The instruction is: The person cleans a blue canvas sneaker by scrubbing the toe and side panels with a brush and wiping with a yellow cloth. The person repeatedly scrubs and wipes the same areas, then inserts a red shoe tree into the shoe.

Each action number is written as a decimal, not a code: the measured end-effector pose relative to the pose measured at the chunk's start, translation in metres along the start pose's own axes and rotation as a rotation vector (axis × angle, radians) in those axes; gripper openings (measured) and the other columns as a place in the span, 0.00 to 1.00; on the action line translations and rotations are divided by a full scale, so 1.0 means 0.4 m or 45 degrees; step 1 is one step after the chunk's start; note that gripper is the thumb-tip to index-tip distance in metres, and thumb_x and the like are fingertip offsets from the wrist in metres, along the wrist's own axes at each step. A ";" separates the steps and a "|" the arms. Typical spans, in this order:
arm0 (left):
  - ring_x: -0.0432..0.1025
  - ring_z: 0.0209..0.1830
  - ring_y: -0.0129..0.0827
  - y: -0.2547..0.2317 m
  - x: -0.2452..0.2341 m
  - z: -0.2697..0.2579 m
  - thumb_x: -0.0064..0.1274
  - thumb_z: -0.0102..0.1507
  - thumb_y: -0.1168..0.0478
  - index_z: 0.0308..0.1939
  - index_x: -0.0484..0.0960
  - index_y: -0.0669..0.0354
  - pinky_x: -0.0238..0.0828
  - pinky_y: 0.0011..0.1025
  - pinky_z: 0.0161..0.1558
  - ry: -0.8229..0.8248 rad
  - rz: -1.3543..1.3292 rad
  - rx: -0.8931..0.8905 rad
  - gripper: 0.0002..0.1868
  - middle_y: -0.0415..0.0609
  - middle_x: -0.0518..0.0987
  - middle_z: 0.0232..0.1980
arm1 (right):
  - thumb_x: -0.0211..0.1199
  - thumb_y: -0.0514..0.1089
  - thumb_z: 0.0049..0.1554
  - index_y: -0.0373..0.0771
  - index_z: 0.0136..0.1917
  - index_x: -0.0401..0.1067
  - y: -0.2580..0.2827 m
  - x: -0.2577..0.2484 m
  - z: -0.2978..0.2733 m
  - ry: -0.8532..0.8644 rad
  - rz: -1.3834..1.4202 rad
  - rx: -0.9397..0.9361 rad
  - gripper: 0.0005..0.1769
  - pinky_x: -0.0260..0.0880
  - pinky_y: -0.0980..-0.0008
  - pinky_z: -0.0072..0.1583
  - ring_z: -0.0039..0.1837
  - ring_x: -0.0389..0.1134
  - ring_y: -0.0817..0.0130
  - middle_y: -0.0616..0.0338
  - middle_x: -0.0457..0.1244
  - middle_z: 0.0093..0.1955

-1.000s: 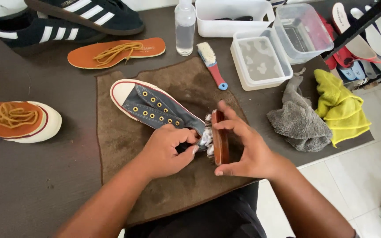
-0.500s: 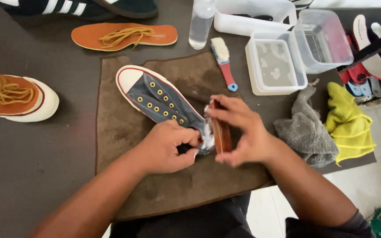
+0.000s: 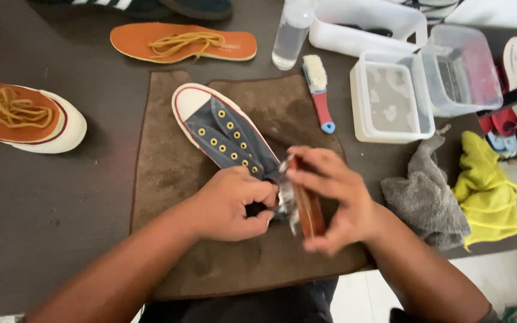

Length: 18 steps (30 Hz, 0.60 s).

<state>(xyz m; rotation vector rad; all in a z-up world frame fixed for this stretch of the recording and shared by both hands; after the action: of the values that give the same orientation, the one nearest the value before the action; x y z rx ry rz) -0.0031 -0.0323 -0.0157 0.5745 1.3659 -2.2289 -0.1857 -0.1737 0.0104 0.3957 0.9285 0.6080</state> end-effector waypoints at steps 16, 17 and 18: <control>0.66 0.21 0.34 0.006 -0.007 0.004 0.55 0.52 0.62 0.27 0.71 0.45 0.61 0.32 0.37 0.056 -0.007 0.010 0.07 0.31 0.71 0.22 | 0.57 0.78 0.53 0.40 0.71 0.67 0.030 0.028 0.004 -0.016 -0.011 -0.085 0.48 0.63 0.39 0.75 0.78 0.63 0.39 0.36 0.55 0.77; 0.62 0.20 0.34 0.003 -0.006 0.006 0.54 0.53 0.64 0.29 0.69 0.46 0.59 0.31 0.38 0.061 -0.025 0.001 0.09 0.32 0.67 0.23 | 0.60 0.76 0.51 0.40 0.72 0.66 0.007 0.018 0.001 -0.058 -0.029 -0.039 0.48 0.63 0.42 0.75 0.76 0.64 0.41 0.38 0.57 0.75; 0.57 0.20 0.35 0.000 -0.006 0.007 0.54 0.53 0.65 0.30 0.68 0.46 0.57 0.31 0.38 0.065 -0.042 -0.008 0.10 0.33 0.64 0.23 | 0.64 0.73 0.50 0.41 0.73 0.66 -0.014 0.008 -0.003 -0.100 -0.047 0.008 0.48 0.64 0.44 0.75 0.75 0.65 0.43 0.40 0.59 0.74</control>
<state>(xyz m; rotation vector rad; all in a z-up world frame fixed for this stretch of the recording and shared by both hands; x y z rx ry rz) -0.0017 -0.0344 -0.0130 0.6147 1.4166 -2.2496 -0.1835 -0.1759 0.0044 0.4047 0.8613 0.5525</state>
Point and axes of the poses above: each hand's wrist, its own z-axis towards the middle knuckle, its own x-axis out of the palm, y = z × x, the point moved 2 cm from there along z, towards the middle knuckle
